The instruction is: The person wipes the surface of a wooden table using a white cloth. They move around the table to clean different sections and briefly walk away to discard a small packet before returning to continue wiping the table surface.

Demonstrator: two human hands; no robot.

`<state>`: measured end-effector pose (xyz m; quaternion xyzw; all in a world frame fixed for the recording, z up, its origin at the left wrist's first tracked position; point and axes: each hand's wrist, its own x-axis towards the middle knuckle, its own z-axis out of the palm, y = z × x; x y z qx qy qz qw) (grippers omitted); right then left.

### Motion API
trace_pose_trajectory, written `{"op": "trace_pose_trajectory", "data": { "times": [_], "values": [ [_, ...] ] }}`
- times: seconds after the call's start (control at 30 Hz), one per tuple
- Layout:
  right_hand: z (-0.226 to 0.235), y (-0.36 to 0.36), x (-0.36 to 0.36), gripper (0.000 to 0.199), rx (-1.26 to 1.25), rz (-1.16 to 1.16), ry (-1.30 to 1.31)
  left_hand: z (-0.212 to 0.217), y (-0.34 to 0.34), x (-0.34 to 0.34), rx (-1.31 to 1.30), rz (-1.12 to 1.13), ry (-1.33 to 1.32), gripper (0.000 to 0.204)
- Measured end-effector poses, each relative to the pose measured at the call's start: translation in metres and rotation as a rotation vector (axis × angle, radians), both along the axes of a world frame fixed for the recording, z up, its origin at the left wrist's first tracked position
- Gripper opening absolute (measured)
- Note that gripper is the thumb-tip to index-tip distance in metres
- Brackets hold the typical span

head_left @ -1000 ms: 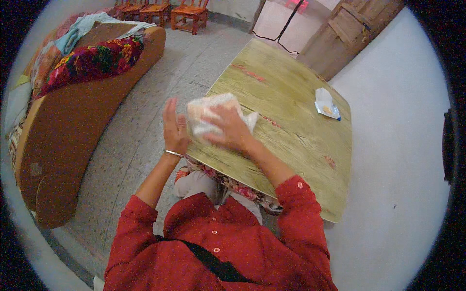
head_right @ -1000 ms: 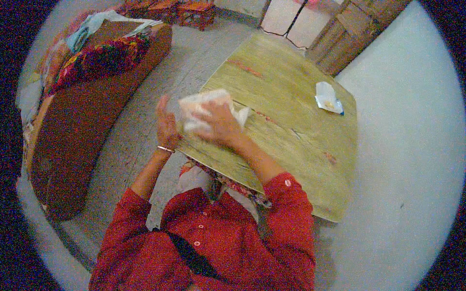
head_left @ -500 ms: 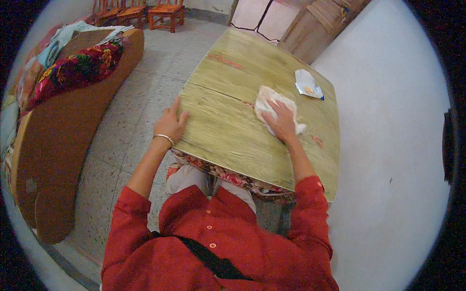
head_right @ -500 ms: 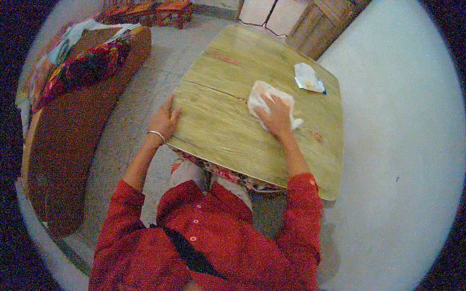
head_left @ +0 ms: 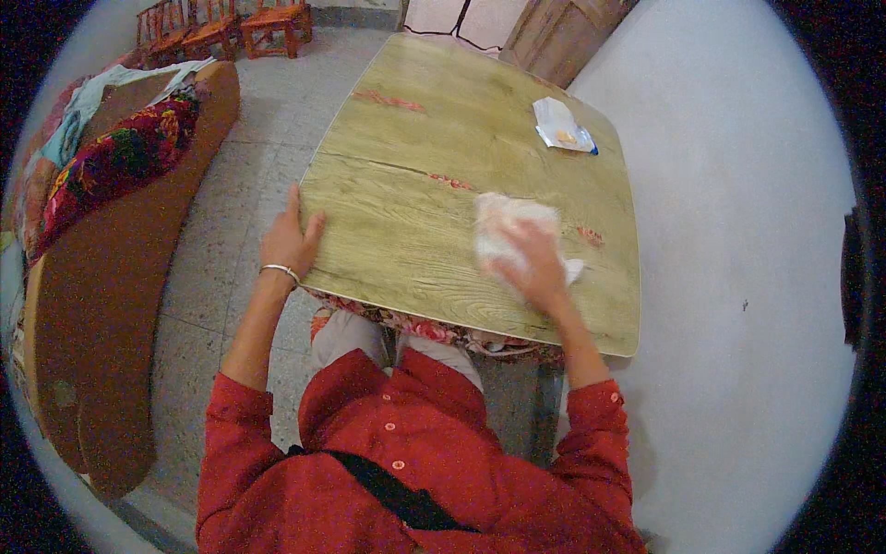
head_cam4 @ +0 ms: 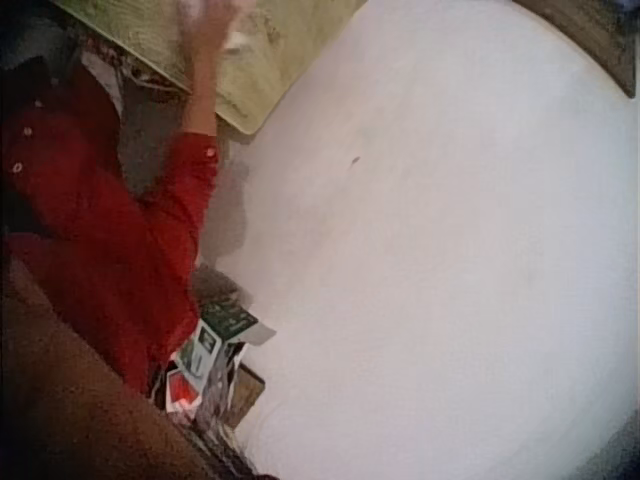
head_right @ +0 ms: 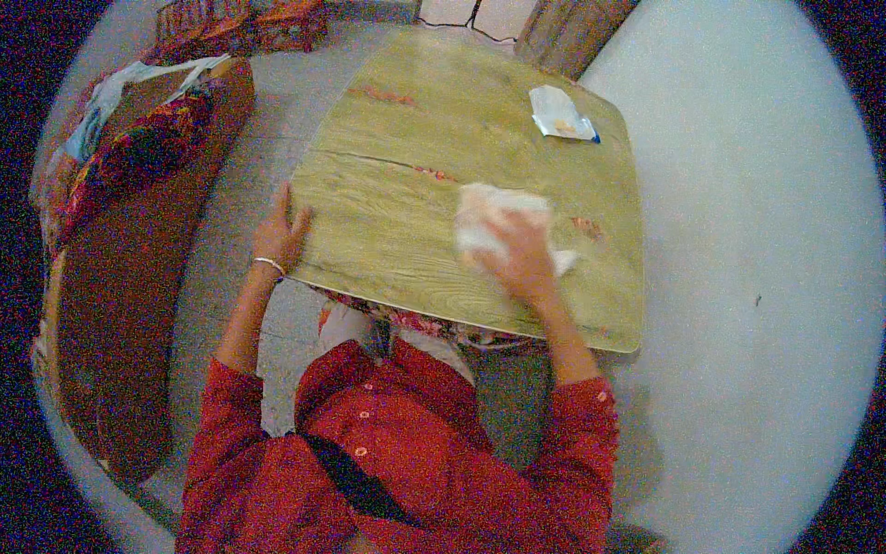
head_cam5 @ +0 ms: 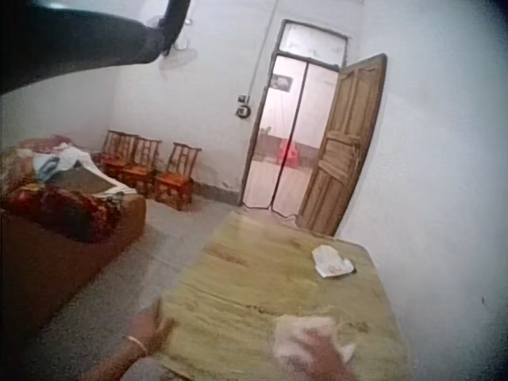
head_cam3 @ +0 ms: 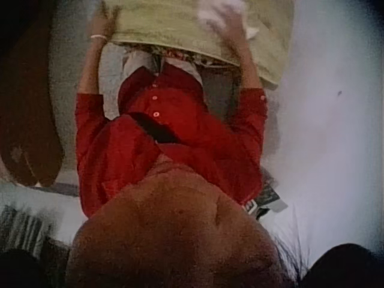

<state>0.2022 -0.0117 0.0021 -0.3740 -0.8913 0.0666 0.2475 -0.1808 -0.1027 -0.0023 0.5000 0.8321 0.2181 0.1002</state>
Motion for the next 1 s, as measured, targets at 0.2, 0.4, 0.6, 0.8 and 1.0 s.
{"op": "trace_pose_trajectory", "data": {
  "times": [0.2, 0.4, 0.6, 0.8, 1.0],
  "values": [
    [-0.009, 0.081, 0.038, 0.054, 0.011, -0.449, 0.001, -0.005, 0.003, 0.004, 0.086, -0.005, 0.043, 0.068],
    [0.012, -0.003, -0.037, 0.052, 0.029, -0.047, -0.062, 0.0, 0.001, 0.005, 0.048, -0.007, 0.024, 0.068],
    [0.01, -0.032, 0.035, 0.053, 0.043, -0.085, -0.061, -0.002, -0.003, 0.01, 0.045, 0.018, 0.097, 0.068],
    [-0.017, 0.059, 0.104, 0.053, 0.011, -0.536, -0.008, 0.004, -0.002, 0.018, 0.043, 0.028, 0.106, 0.067],
    [-0.003, 0.021, -0.005, 0.054, 0.063, -0.245, -0.008, 0.001, 0.0, 0.011, 0.028, 0.013, 0.044, 0.066]
  ]
}}
